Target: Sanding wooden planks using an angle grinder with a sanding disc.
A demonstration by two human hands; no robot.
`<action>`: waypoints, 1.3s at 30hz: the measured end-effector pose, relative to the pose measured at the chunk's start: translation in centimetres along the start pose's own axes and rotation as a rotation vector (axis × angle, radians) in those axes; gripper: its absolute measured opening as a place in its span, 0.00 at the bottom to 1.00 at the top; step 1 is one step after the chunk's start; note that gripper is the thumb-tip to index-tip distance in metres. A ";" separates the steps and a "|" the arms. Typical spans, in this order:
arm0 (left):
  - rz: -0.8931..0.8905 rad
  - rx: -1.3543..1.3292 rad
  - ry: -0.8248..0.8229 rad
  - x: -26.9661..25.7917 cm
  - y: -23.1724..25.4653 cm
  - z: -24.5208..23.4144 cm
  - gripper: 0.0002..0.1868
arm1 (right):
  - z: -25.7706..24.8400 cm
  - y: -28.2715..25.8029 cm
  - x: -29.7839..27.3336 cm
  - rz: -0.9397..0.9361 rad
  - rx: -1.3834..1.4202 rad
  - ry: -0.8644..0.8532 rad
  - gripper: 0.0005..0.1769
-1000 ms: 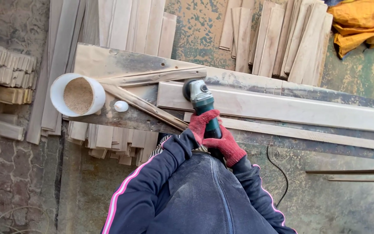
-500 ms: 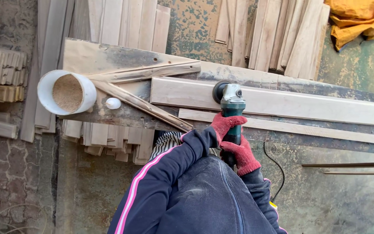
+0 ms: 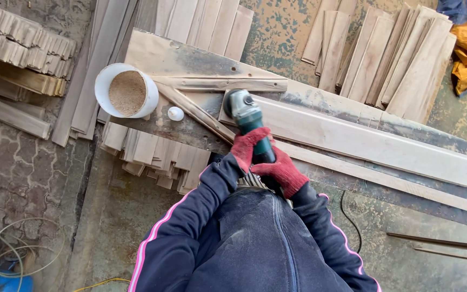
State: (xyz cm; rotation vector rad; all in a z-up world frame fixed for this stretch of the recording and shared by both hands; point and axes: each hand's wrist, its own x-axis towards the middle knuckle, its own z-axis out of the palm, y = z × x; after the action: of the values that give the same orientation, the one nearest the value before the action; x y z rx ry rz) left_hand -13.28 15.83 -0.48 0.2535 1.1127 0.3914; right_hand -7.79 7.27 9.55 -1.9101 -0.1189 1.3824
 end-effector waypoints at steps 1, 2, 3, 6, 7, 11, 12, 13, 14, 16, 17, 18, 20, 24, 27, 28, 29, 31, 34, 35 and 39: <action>-0.014 -0.028 0.001 0.1 0.7 -0.6 0.30 | 0.4 -0.2 0.4 -0.015 -0.011 -0.025 0.31; -0.026 -0.056 0.003 0.2 1.5 -1.2 0.30 | 1.0 -0.4 0.9 -0.031 -0.022 -0.052 0.31; -0.022 -0.059 0.007 -0.2 1.8 -1.1 0.30 | 1.1 -0.5 0.7 -0.031 -0.024 -0.058 0.31; -0.025 -0.071 0.011 -0.6 2.1 -0.5 0.27 | 1.2 -0.7 0.5 -0.007 -0.001 -0.054 0.30; -0.024 -0.064 0.008 -0.2 1.4 -0.2 0.29 | 0.8 -0.6 0.4 -0.009 0.017 -0.046 0.30; -0.065 -0.018 -0.088 0.3 -1.6 2.9 0.28 | -2.7 1.2 0.3 0.004 0.086 0.029 0.29; -0.076 -0.007 -0.096 0.4 -3.0 3.9 0.28 | -4.0 2.0 0.3 0.007 0.096 0.043 0.29; -0.098 0.007 -0.141 0.5 -4.4 5.0 0.28 | -5.3 2.7 0.2 0.008 0.145 0.083 0.28; -0.122 0.023 -0.189 0.5 -5.8 6.0 0.28 | -6.6 3.5 0.0 0.008 0.196 0.125 0.28; -0.147 0.069 -0.248 -0.1 -8.1 8.6 0.28 | -9.5 6.1 -0.7 0.013 0.256 0.202 0.28; -0.160 0.101 -0.298 -0.4 -9.3 9.8 0.28 | -10.9 7.4 -1.0 0.017 0.304 0.262 0.27; -0.173 0.111 -0.307 -0.5 -10.8 10.9 0.28 | -11.8 7.6 -1.8 0.020 0.313 0.278 0.27; -0.208 0.194 -0.381 -0.7 -13.6 13.0 0.29 | -13.4 7.7 -3.2 -0.036 0.356 0.397 0.27; -0.219 0.301 -0.413 -0.5 -16.7 14.6 0.32 | -15.4 10.7 -3.7 -0.013 0.423 0.465 0.24; -0.211 0.306 -0.410 -0.6 -16.4 14.1 0.29 | -15.9 11.5 -3.1 -0.027 0.412 0.453 0.25; -0.217 0.266 -0.399 -0.6 -15.8 13.6 0.28 | -15.6 11.0 -3.0 -0.024 0.396 0.417 0.26; -0.223 0.227 -0.388 -0.6 -15.2 13.0 0.26 | -15.3 10.6 -3.0 -0.022 0.381 0.382 0.27; -0.210 0.196 -0.355 -1.3 -12.6 11.8 0.26 | -14.3 10.1 -1.8 -0.025 0.337 0.332 0.28; -0.167 0.151 -0.290 -1.5 -9.6 9.6 0.28 | -12.5 9.2 0.0 -0.035 0.255 0.240 0.30; -0.144 0.146 -0.259 -1.5 -8.9 8.7 0.31 | -11.8 9.0 0.6 -0.037 0.224 0.201 0.31; -0.142 0.159 -0.180 -1.0 -8.5 7.0 0.35 | -9.9 5.8 -1.0 -0.022 0.156 0.161 0.30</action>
State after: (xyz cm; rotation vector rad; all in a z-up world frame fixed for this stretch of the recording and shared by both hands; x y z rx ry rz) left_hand -5.81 7.73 -0.02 0.3411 0.9785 0.1508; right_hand -1.76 -2.45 7.93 -1.8747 0.0448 1.1829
